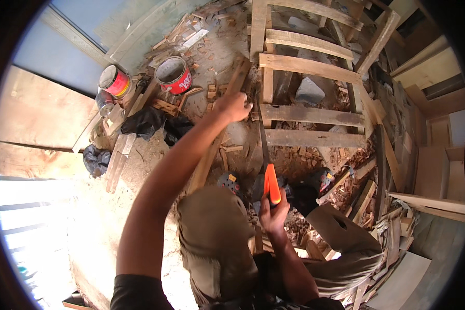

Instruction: The person sits on the floor and uses a hand saw and a hammer to dismantle a wooden frame. They saw through a wooden plank and then use the hammer to pry and separate the pieces.

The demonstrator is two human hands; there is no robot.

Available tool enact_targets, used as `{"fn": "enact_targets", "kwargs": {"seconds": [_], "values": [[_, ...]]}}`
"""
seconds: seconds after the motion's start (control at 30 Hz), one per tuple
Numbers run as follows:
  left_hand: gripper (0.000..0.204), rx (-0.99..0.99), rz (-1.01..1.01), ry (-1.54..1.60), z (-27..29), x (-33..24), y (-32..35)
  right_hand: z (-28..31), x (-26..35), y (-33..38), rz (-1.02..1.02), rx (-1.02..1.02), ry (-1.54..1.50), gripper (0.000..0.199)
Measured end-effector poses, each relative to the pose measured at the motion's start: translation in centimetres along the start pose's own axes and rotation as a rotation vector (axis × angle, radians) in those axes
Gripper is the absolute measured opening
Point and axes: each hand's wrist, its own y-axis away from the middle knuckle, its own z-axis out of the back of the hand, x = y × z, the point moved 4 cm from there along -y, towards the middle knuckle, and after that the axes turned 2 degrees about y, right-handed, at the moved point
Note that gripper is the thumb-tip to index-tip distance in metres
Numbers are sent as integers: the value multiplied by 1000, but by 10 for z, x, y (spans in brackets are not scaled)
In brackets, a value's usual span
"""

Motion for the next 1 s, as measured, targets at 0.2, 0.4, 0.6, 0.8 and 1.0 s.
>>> {"fn": "enact_targets", "kwargs": {"seconds": [0.2,0.4,0.6,0.8,1.0], "values": [[42,-53,107,278,-101,43,-25,-12,-18,7,-230,5,189,16],[38,-55,227,973,-139,62,-39,-32,9,-5,-252,121,144,16],[33,-45,314,1254,-123,41,-21,-51,18,-15,-298,88,226,26],[31,-59,292,1315,-123,46,-23,-57,22,-18,-254,105,289,25],[28,-81,280,1349,-136,54,-31,-33,21,-29,-192,79,298,26]]}}
